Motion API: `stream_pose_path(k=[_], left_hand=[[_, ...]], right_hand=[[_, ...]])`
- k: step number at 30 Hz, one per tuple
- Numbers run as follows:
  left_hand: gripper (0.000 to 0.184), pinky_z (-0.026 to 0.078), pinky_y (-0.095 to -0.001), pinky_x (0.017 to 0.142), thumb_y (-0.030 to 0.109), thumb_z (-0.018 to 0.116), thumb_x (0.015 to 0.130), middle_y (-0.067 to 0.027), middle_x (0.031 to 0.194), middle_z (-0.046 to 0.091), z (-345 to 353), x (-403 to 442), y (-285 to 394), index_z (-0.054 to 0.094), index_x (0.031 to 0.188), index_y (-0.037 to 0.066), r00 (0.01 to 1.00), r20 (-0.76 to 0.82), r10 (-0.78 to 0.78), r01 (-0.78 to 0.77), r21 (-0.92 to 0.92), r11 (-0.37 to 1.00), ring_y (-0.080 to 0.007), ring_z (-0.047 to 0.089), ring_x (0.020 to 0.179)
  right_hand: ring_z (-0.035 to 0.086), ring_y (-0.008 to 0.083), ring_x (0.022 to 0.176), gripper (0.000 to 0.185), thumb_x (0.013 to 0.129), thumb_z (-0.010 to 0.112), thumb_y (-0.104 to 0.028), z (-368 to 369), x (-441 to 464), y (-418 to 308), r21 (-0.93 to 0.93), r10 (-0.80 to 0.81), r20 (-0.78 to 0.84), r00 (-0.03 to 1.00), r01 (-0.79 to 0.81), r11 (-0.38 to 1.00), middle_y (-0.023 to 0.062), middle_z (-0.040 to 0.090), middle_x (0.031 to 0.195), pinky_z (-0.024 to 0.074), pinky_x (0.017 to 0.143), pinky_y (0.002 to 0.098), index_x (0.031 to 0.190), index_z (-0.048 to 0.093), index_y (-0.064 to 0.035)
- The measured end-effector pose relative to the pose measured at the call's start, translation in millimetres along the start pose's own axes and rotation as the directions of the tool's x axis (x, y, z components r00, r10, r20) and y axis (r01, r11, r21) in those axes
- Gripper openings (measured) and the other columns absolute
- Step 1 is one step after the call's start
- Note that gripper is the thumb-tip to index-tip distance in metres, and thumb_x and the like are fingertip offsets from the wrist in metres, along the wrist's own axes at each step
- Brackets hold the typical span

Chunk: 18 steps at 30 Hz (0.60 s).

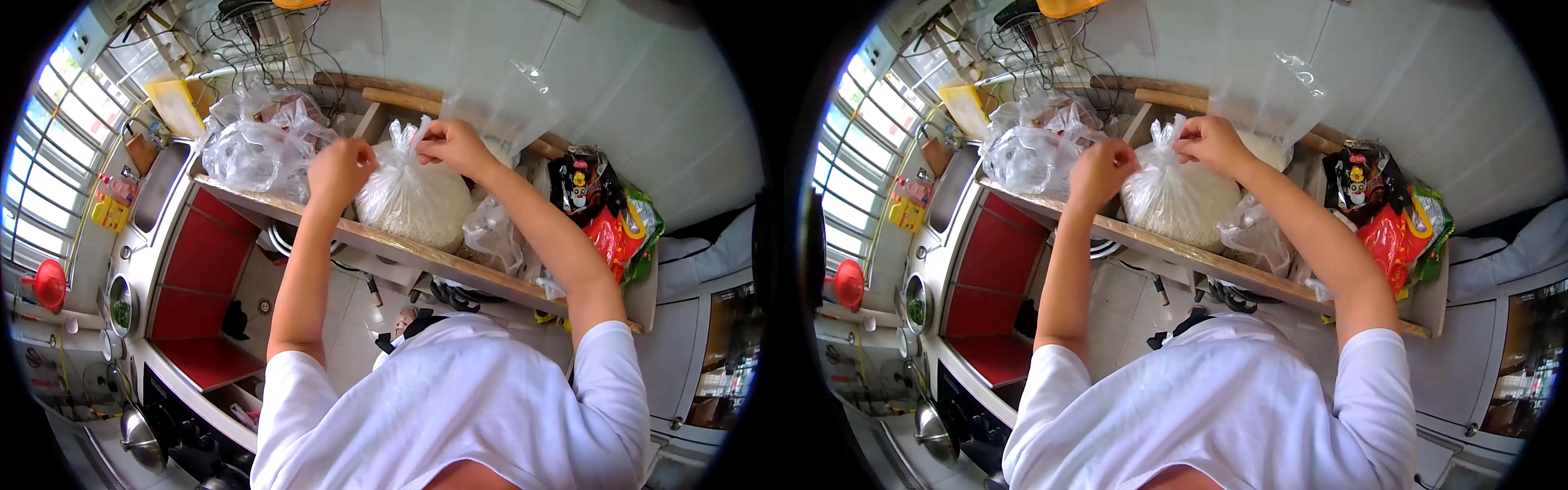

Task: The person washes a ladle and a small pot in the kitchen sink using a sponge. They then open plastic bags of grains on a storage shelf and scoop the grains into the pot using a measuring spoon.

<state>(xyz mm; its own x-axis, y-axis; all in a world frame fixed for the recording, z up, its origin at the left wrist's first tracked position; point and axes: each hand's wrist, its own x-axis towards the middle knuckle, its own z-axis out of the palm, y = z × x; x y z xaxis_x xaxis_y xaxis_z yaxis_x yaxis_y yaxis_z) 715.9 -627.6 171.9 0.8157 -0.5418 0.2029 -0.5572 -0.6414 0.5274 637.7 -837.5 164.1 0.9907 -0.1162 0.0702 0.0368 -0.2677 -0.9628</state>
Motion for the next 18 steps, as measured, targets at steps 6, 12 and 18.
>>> stream_pose_path(k=[6, 12, 18], left_hand=[[0.041, 0.049, -0.0331, 0.068, 0.009, 0.072, 0.069, -0.0131, 0.091, 0.064, 33.7, -11.3, 6.3, 0.058, 0.107, 0.005, 0.967, 0.069, 0.244, -0.217, -0.275, 0.937, -0.0244, 0.062, 0.075], [0.038, 0.048, -0.0358, 0.067, 0.009, 0.069, 0.069, -0.0137, 0.081, 0.063, 33.8, 6.3, -6.0, 0.055, 0.104, 0.005, 0.887, 0.045, 0.459, -0.435, -0.251, 0.865, -0.0278, 0.062, 0.075], [0.037, 0.048, -0.0351, 0.068, 0.011, 0.067, 0.067, -0.0108, 0.080, 0.063, 20.9, 9.4, -10.0, 0.053, 0.101, 0.007, 0.961, 0.027, 0.276, -0.270, -0.137, 0.953, -0.0275, 0.062, 0.076]], right_hand=[[0.063, 0.0149, 0.074, 0.049, 0.065, 0.075, -0.016, 1.9, -6.1, -1.3, -0.505, -0.031, 0.121, 0.992, 0.089, 0.859, 0.0062, 0.065, 0.083, 0.0485, 0.067, 0.0269, 0.107, 0.055, -0.0016], [0.062, 0.0170, 0.074, 0.057, 0.061, 0.074, -0.011, 15.4, -12.2, 10.3, -0.570, -0.055, -0.006, 0.998, 0.042, 0.821, 0.0077, 0.064, 0.080, 0.0489, 0.069, 0.0289, 0.112, 0.050, -0.0015], [0.059, 0.0171, 0.072, 0.063, 0.059, 0.073, -0.013, -12.3, -23.4, 12.7, -0.331, 0.006, -0.031, 0.999, -0.016, 0.943, 0.0061, 0.060, 0.076, 0.0474, 0.069, 0.0287, 0.114, 0.045, -0.0001]])
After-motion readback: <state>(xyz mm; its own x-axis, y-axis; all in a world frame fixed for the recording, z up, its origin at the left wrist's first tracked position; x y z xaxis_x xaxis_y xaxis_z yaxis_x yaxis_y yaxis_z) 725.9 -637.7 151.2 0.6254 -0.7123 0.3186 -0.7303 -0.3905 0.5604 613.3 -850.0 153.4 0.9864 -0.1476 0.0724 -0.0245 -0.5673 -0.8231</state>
